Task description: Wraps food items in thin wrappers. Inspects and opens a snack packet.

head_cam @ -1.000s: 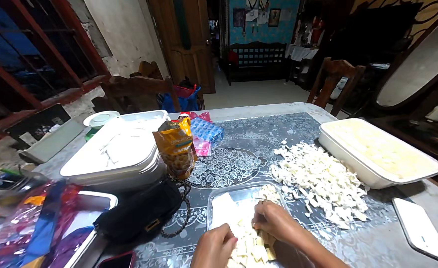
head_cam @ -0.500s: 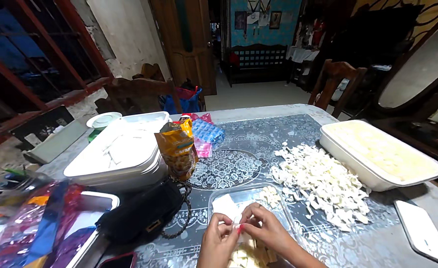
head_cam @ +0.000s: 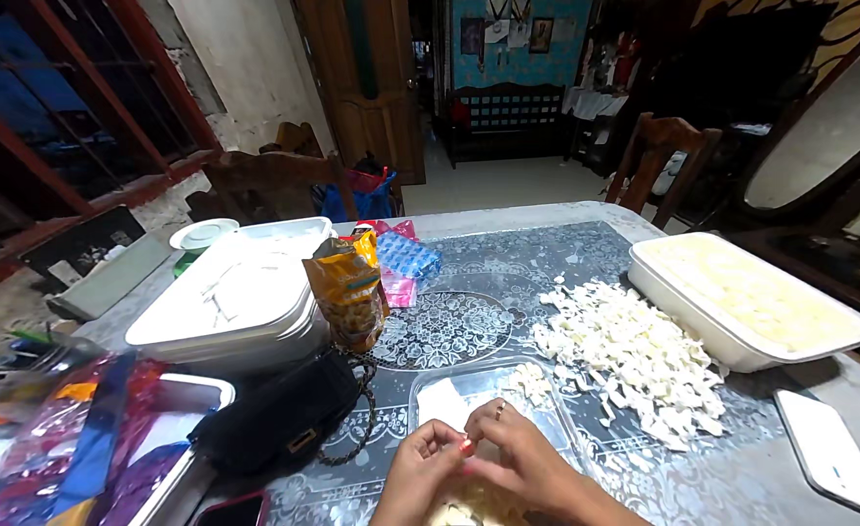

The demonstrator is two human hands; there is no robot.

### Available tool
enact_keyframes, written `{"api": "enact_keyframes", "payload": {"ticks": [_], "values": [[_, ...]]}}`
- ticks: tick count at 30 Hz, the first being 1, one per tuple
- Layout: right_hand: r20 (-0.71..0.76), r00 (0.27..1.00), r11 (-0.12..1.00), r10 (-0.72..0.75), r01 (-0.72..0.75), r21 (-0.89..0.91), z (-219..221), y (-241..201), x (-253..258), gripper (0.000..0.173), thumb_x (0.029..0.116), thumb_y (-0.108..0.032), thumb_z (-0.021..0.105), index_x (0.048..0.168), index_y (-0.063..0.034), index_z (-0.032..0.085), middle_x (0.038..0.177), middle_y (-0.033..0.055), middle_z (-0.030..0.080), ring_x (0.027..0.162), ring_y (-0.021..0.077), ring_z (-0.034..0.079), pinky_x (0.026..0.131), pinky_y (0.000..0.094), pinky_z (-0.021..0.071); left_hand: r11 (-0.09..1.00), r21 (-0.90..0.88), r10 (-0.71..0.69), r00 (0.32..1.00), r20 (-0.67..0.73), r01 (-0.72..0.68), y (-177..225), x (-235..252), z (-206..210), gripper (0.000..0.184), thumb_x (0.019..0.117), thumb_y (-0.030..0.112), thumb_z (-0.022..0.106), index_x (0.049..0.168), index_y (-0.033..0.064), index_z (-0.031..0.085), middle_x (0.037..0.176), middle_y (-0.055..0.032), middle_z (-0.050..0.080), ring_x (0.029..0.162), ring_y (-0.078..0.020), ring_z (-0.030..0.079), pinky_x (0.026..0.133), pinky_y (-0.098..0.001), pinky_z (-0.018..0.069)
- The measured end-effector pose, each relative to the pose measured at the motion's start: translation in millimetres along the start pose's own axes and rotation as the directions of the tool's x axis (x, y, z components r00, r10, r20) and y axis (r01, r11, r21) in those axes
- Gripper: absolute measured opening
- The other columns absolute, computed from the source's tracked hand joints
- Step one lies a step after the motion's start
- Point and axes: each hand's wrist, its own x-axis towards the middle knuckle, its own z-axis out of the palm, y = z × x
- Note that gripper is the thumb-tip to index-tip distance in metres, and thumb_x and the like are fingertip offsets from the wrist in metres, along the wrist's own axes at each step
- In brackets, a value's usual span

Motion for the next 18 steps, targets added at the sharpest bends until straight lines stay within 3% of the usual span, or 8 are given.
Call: {"api": "enact_keyframes", "payload": {"ticks": [3, 7, 9, 11, 12, 14, 15, 18], "values": [[0.007, 0.998, 0.998, -0.055, 0.055, 0.043, 0.1, 4.4, 0.7, 0.029, 0.0884, -0.029, 0.078, 0.097, -0.0027, 0.071, 0.105, 0.0161, 0.071, 0.106, 0.029, 0.066, 0.093, 0.0409, 0.0531, 0.993, -0.083, -0.082, 0.996, -0.025, 0.08, 5.0, 1.5, -2.2, 0.015, 0.0953, -0.004, 0.056, 0.108, 0.0004, 0.061, 0.082, -0.0026, 0.072, 0.074, -0.0115, 0.071, 0.072, -0.0294, 0.0608], [0.033, 0.939, 0.852, 0.343, -0.326, 0.41, -5.6, -5.7, 2.3, 0.016, 0.0909, -0.007, 0.071, 0.1, 0.0054, 0.068, 0.1, 0.0109, 0.069, 0.086, 0.009, 0.065, 0.077, 0.024, 0.0554, 0.997, -0.017, -0.081, 0.995, -0.058, 0.08, 7.2, 1.0, -1.7, 0.018, 0.0904, -0.008, 0.063, 0.106, -0.0008, 0.066, 0.081, -0.0018, 0.073, 0.072, -0.0084, 0.07, 0.071, -0.0254, 0.0594], [-0.007, 0.914, 0.814, 0.405, -0.357, 0.459, -10.9, -7.0, 3.5, 0.011, 0.0912, -0.001, 0.066, 0.101, 0.0037, 0.066, 0.095, 0.0052, 0.068, 0.082, 0.0048, 0.066, 0.075, 0.0225, 0.0569, 0.999, 0.016, -0.044, 0.995, -0.093, 0.046, 6.5, 1.8, -3.3, 0.016, 0.0896, -0.007, 0.065, 0.104, -0.0006, 0.067, 0.08, -0.0014, 0.072, 0.069, -0.007, 0.068, 0.068, -0.0236, 0.0581], [-0.138, 0.957, 0.923, 0.256, -0.2, 0.329, -11.4, -1.1, 2.9, 0.015, 0.0886, -0.006, 0.07, 0.101, 0.0033, 0.067, 0.099, 0.0085, 0.069, 0.09, 0.0084, 0.067, 0.08, 0.0247, 0.0565, 0.999, -0.016, -0.054, 0.992, -0.116, 0.052, 8.0, 3.1, -6.0, 0.016, 0.0898, -0.008, 0.064, 0.105, -0.0015, 0.067, 0.081, -0.0031, 0.072, 0.071, -0.0094, 0.07, 0.07, -0.0258, 0.0599], [-0.162, 0.98, 0.976, 0.112, -0.078, 0.206, -11.9, 3.4, 3.2, 0.022, 0.0866, -0.014, 0.075, 0.101, 0.0018, 0.068, 0.108, 0.0134, 0.069, 0.102, 0.0155, 0.065, 0.089, 0.0301, 0.0537, 0.997, -0.042, -0.065, 0.992, -0.113, 0.061, 8.7, 3.4, -6.4, 0.017, 0.0899, -0.009, 0.063, 0.106, -0.0019, 0.066, 0.082, -0.004, 0.072, 0.072, -0.0107, 0.071, 0.071, -0.0272, 0.0607], [-0.085, 0.993, 0.996, -0.082, 0.084, 0.024, -13.6, 7.3, 4.6, 0.027, 0.0866, -0.03, 0.078, 0.101, -0.0075, 0.072, 0.128, 0.0189, 0.064, 0.128, 0.0293, 0.057, 0.107, 0.0432, 0.0456, 0.992, -0.091, -0.09, 0.993, -0.072, 0.083, 10.5, 2.6, -3.8, 0.024, 0.0908, -0.011, 0.06, 0.114, -0.0022, 0.06, 0.083, -0.0051, 0.074, 0.073, -0.0117, 0.072, 0.072, -0.0285, 0.0612], [-0.046, 0.992, 0.993, -0.118, 0.117, -0.013, -12.7, 7.1, 4.8, 0.023, 0.0878, -0.031, 0.077, 0.098, -0.0106, 0.074, 0.131, 0.0202, 0.063, 0.131, 0.0333, 0.055, 0.11, 0.0475, 0.044, 0.99, -0.102, -0.099, 0.994, -0.047, 0.094, 10.7, 1.6, -2.2, 0.028, 0.0914, -0.011, 0.058, 0.118, -0.0021, 0.057, 0.085, -0.0053, 0.074, 0.073, -0.0116, 0.072, 0.072, -0.0283, 0.061], [-0.047, 0.999, 0.999, -0.023, 0.024, 0.026, -6.2, 3.6, 1.7, 0.014, 0.0889, -0.02, 0.075, 0.088, -0.0058, 0.076, 0.112, 0.0154, 0.071, 0.11, 0.029, 0.065, 0.097, 0.0433, 0.0511, 0.994, -0.045, -0.1, 0.995, -0.016, 0.099, 9.9, -1.8, 2.5, 0.02, 0.0937, -0.009, 0.056, 0.112, -0.0024, 0.062, 0.083, -0.0028, 0.072, 0.072, -0.0096, 0.071, 0.072, -0.0267, 0.0606]]}}
